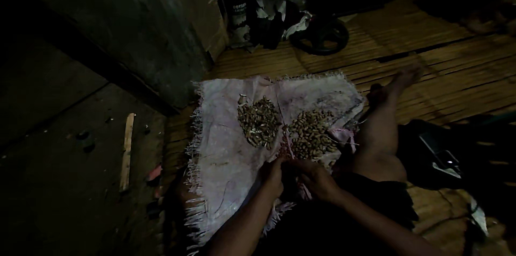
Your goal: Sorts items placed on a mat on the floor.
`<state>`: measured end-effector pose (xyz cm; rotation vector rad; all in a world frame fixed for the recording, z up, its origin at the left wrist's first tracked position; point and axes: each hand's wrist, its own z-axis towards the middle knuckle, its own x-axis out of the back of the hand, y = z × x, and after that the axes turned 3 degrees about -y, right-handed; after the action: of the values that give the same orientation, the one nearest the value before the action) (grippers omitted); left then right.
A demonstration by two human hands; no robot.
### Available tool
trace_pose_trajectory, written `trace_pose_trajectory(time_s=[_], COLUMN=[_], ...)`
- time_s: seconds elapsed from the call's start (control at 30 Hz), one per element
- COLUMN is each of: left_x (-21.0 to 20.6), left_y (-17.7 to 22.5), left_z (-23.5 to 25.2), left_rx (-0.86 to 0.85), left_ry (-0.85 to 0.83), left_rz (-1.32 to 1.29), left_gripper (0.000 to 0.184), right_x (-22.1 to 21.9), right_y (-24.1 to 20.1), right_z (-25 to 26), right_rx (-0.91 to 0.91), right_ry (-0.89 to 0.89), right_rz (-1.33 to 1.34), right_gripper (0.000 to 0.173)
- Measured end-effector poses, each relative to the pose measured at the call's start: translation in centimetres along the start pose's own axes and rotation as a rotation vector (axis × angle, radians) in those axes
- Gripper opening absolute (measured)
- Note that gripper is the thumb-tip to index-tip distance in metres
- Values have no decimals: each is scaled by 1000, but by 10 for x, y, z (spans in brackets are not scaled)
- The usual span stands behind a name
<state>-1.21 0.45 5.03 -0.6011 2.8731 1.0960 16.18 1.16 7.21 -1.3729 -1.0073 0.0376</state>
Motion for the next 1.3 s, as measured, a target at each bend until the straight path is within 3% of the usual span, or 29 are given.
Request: trace_pose_trajectory(time_s=[0.1,0.2,0.33,0.43,0.7,0.83,0.93,0.97,1.07,1.17,1.3], left_x=[2,2,11,12,12,11,10,11,11,11,9], left_y=[0,-1,-4,-3,1,-4,-2,-1,-2,-4,-2], left_z=[2,5,14,16,6,13,11,11,12,13,6], left_rx=[-65,-60,-117,-132,-214,-209,-212,-214,-211,-224,-187], left_ry=[-126,-157,-198,-167,-120,-141,-146,-143,-130,-167,-292], left_rz=[-34,-36,-61,-85,-13,-30,-21,-17,3,67,233], left_gripper=[33,35,43,42,41,42,41,40,33,29,32], right_x=[0,-6,-14,-27,-36,-47,-20,-18,-28,-20,-15], right_y=[8,23,36,40,46,83,29,26,68,70,60], right_z=[-1,0,-1,0,3,-5,4,6,1,-1,-4], right_rx=[0,-105,-297,-281,-330,-169,-496,-550,-424,-462,-435], right_ry=[149,240,-41,-239,-358,-167,-288,-248,40,203,319], right_rz=[62,79,-155,-364,-400,-305,-161,-105,134,381,555], right_gripper=[34,25,32,37,41,45,42,39,26,16,20])
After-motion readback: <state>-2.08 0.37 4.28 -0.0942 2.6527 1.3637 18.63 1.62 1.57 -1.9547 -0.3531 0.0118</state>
